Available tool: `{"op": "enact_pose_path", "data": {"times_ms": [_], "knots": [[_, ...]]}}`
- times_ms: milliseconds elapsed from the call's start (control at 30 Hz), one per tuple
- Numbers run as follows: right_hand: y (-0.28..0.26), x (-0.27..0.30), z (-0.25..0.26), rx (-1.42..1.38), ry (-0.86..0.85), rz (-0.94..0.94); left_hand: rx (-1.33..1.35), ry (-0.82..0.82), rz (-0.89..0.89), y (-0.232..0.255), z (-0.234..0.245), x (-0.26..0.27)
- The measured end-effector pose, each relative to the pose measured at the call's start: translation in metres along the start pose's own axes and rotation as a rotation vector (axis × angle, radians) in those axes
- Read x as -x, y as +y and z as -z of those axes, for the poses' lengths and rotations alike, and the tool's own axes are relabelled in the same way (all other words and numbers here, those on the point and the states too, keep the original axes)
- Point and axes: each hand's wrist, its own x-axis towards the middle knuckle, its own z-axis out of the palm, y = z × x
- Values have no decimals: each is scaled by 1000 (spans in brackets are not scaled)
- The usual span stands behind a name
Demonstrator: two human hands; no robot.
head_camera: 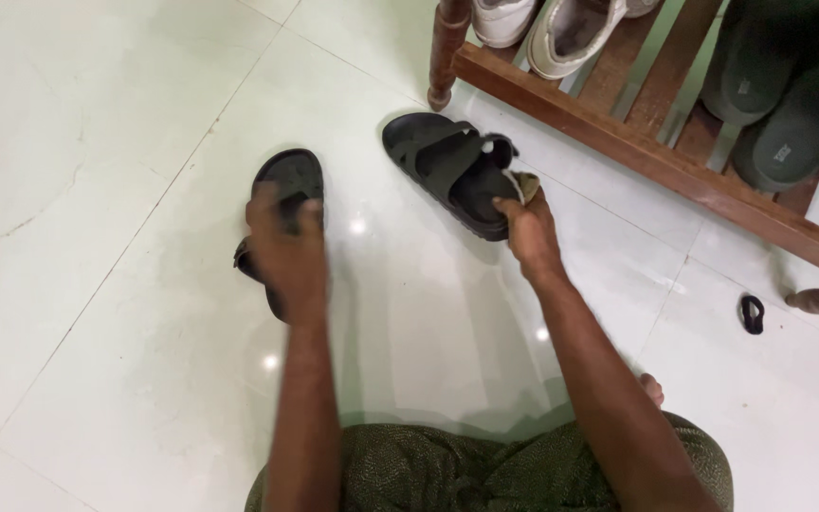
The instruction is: The person sits on the floor and wipes a pair of dark sandals with a cloth. They clean the straps and soles of both sandals, then place them on the floor next to a wooden shoe rack.
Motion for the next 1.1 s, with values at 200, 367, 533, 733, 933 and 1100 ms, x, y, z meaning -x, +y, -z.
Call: {"op": "enact_pose_path", "data": {"times_ms": [200, 367, 533, 733, 933, 1100], "knots": [[-26, 2, 16, 989, -47, -229, -340, -465, 570, -39, 59, -29], [-48, 15, 24, 742, 63, -1, -199, -429, 659, -51, 37, -5], [-45, 35, -21, 254, -116, 154, 271, -358, 886, -55, 18, 22], [-28, 82, -77, -199, -308, 135, 1511, -479, 946, -16, 24, 71], [-43, 128, -79, 357, -201, 870, 2020, -644, 588, 13, 41, 78], [-57, 153, -69, 391, 15, 981, 1701, -585, 608, 1, 20, 63]]}}
